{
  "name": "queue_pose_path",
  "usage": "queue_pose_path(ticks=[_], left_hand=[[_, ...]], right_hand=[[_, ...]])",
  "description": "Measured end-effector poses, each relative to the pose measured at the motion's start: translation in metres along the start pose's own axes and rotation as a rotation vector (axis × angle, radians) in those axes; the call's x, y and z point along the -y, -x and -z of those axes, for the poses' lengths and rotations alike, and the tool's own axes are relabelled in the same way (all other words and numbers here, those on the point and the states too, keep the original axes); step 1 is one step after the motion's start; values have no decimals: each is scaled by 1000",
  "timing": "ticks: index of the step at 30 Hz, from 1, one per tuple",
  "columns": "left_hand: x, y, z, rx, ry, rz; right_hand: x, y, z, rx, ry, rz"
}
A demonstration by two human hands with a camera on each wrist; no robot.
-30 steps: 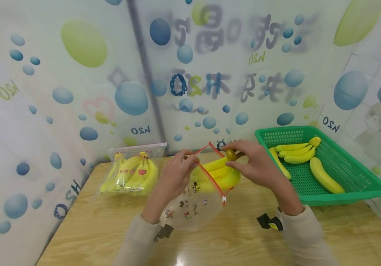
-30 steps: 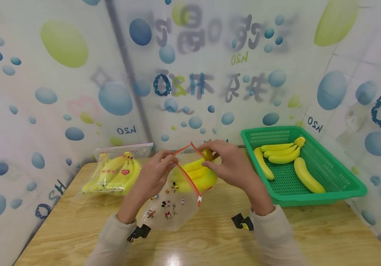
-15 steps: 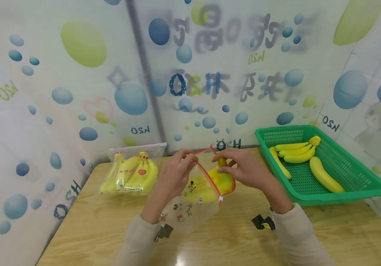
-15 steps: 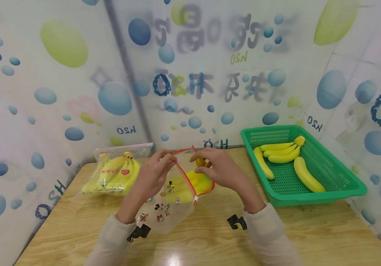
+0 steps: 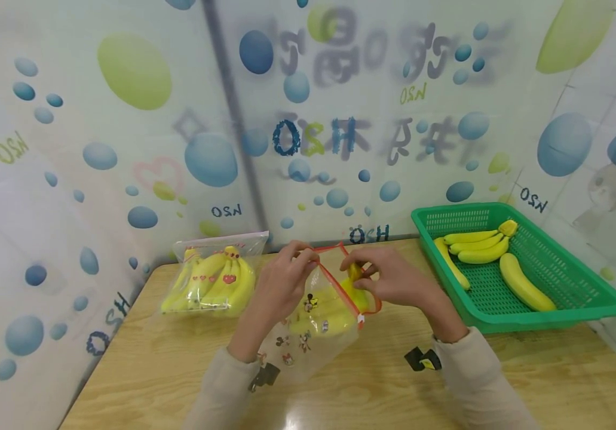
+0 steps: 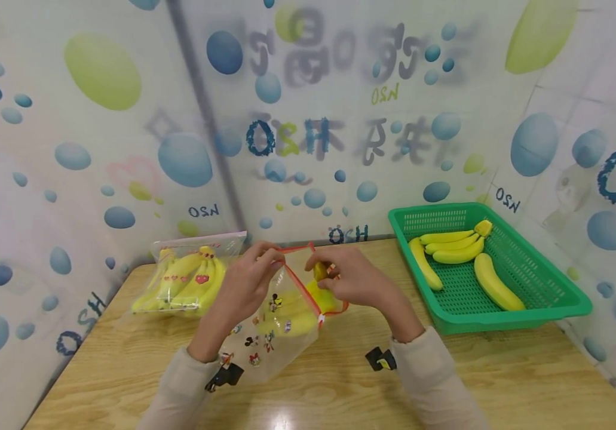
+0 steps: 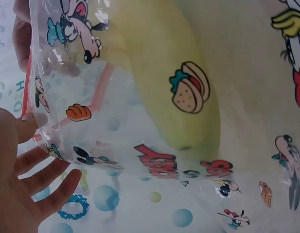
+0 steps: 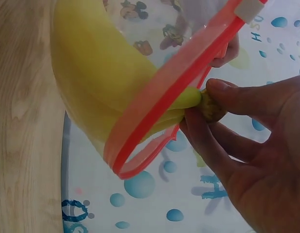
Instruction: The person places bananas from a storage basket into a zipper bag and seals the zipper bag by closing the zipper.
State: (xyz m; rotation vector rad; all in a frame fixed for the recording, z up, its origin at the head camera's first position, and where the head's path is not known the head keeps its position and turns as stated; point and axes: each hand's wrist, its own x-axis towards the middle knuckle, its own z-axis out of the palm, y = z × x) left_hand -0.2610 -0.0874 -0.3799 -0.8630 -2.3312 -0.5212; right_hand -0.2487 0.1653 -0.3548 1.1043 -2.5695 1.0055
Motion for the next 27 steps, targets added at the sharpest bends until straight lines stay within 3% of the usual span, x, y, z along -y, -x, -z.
queue_pose_path(ticks=[13,27], left_hand=[[0,1,-1,2,-7,2],[-1,1,-1,-18,-11,-17]], right_hand=[[-5,-6,-9,30,-89,22],[-9,-11,-25,55,-195,-43]])
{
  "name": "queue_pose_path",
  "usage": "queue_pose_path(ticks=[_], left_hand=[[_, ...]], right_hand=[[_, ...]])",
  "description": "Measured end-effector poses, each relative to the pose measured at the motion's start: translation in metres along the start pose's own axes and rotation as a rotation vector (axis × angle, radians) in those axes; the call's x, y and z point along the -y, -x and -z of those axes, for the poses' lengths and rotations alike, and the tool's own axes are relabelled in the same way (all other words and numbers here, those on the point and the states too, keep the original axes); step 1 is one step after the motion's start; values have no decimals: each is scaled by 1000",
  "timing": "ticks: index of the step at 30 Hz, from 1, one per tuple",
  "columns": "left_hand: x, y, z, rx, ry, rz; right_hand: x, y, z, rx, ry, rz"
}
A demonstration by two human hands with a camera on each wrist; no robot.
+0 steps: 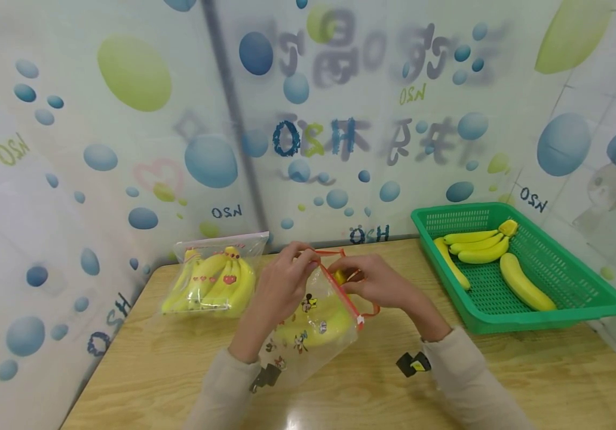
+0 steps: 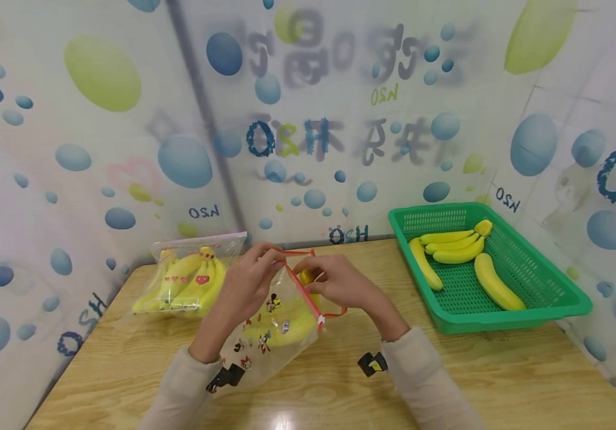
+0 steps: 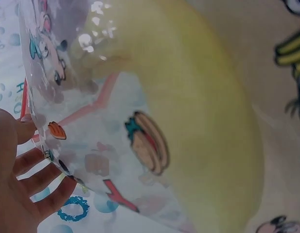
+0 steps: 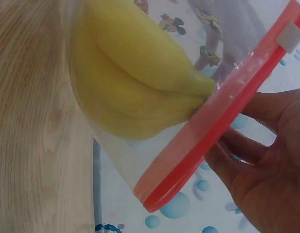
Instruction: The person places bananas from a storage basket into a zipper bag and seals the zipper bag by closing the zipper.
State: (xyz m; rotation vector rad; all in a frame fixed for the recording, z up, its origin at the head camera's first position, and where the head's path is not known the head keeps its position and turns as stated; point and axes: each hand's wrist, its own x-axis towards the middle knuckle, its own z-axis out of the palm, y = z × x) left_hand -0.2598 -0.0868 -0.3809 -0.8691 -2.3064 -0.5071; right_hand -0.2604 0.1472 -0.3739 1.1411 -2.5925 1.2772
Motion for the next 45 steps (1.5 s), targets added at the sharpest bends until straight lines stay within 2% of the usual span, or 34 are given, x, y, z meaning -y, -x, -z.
queue_pose_path(ticks=[21,30,45], left_hand=[[-1,-1,2,-29,-4,7],[-2,-1,3,-33,-2,0],[0,-1,2,-45,0,-6]], right_hand=[[-9,-6,-14,31,-45,-4],[-12,-6,-16,86,-106,-37],[-17,-6,-16,142,-136,-40]])
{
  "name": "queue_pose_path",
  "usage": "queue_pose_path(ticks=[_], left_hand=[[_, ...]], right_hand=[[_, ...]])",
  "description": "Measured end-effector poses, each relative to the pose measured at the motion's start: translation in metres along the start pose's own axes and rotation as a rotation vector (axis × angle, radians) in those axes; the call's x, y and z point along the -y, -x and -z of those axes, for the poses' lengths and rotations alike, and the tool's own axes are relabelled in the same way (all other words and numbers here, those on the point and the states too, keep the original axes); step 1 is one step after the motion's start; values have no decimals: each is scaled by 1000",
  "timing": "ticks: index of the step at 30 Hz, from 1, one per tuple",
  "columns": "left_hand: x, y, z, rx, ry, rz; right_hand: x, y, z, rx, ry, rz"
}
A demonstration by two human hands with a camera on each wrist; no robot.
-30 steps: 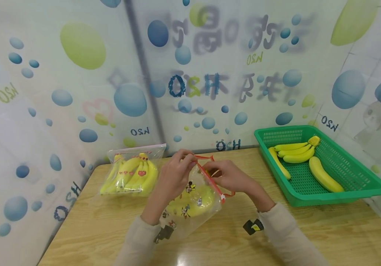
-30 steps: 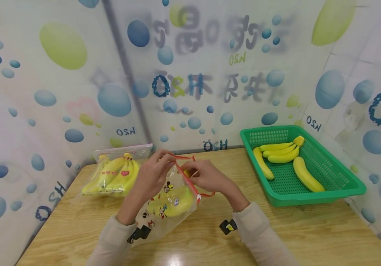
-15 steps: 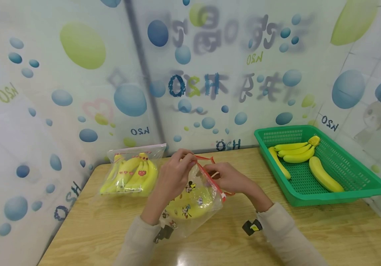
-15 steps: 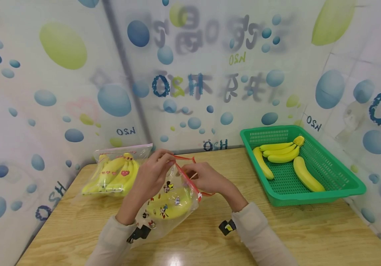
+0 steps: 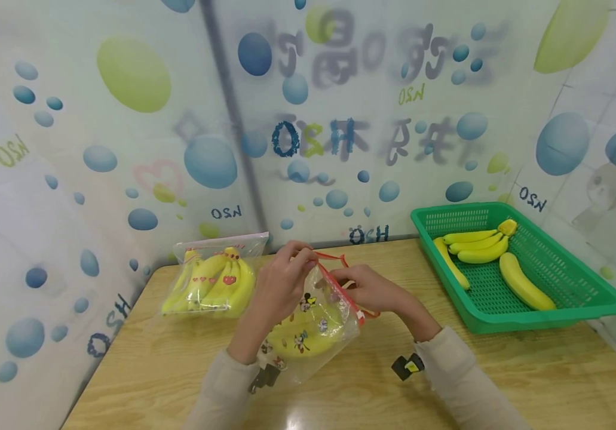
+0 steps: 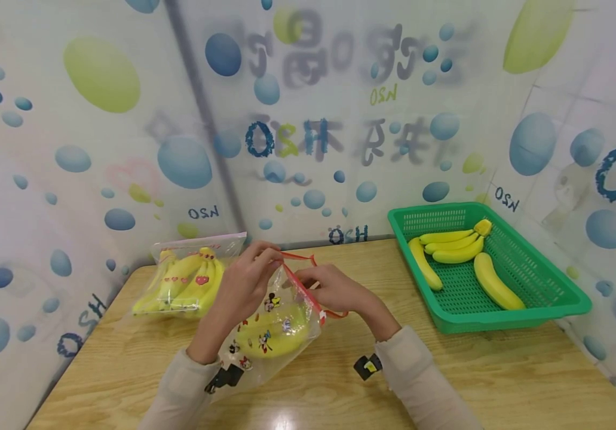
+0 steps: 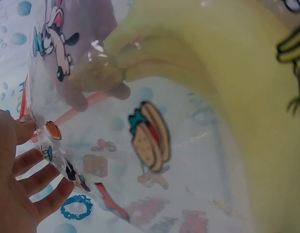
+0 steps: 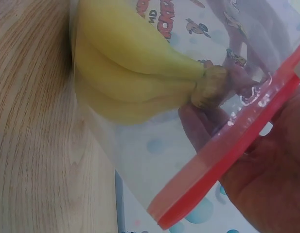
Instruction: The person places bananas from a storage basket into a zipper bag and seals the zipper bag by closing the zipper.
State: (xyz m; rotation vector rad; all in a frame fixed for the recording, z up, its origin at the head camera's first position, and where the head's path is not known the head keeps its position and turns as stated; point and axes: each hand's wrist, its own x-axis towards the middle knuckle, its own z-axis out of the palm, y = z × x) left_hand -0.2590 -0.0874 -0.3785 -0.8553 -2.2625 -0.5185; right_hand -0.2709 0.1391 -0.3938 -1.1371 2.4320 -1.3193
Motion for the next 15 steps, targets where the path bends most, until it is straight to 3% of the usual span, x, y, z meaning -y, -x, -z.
queue_pose_path(ticks=[15], left_hand=[[-1,-1,5,-15,2,3]], right_hand=[[1,0,1,59,-48,-54]])
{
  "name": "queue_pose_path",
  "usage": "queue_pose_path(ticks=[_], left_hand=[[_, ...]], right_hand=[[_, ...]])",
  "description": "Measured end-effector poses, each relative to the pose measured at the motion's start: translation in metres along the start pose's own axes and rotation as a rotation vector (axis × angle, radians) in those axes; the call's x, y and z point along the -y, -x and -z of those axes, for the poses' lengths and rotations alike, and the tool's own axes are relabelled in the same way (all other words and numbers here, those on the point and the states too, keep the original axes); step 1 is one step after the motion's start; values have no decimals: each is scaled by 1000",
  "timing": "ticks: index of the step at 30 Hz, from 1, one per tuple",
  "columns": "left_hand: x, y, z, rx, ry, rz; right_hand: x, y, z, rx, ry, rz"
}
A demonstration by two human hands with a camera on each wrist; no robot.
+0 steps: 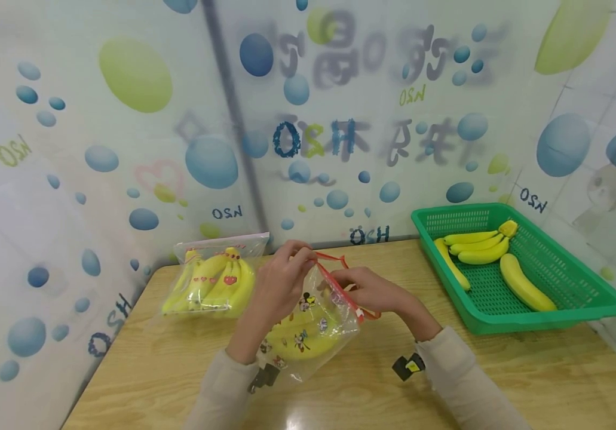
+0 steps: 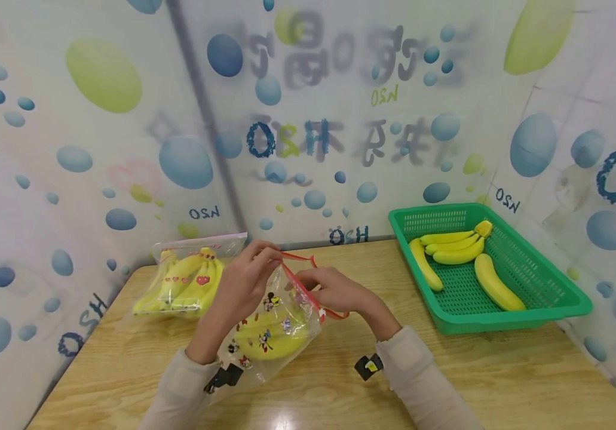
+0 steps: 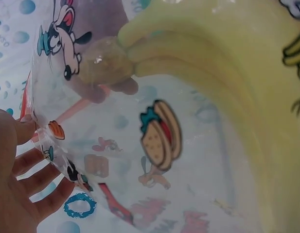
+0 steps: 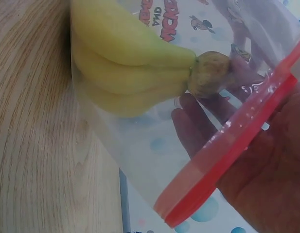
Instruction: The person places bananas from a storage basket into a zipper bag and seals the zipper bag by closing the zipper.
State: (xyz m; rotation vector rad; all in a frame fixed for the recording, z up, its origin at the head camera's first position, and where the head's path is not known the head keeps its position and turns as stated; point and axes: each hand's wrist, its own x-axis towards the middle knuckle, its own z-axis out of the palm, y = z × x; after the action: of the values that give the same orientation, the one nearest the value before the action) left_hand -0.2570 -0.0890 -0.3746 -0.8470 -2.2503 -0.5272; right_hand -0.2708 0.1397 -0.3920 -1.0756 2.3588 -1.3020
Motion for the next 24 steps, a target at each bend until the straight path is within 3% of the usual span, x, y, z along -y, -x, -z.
queue_pose_path(ticks=[10,24], left_hand=[[2,-1,4,23,10,-7],[9,-1,15,98,-7,-86]], right_hand=[[1,0,0,-14,15,-4],[-2,0,0,-20,22,20]])
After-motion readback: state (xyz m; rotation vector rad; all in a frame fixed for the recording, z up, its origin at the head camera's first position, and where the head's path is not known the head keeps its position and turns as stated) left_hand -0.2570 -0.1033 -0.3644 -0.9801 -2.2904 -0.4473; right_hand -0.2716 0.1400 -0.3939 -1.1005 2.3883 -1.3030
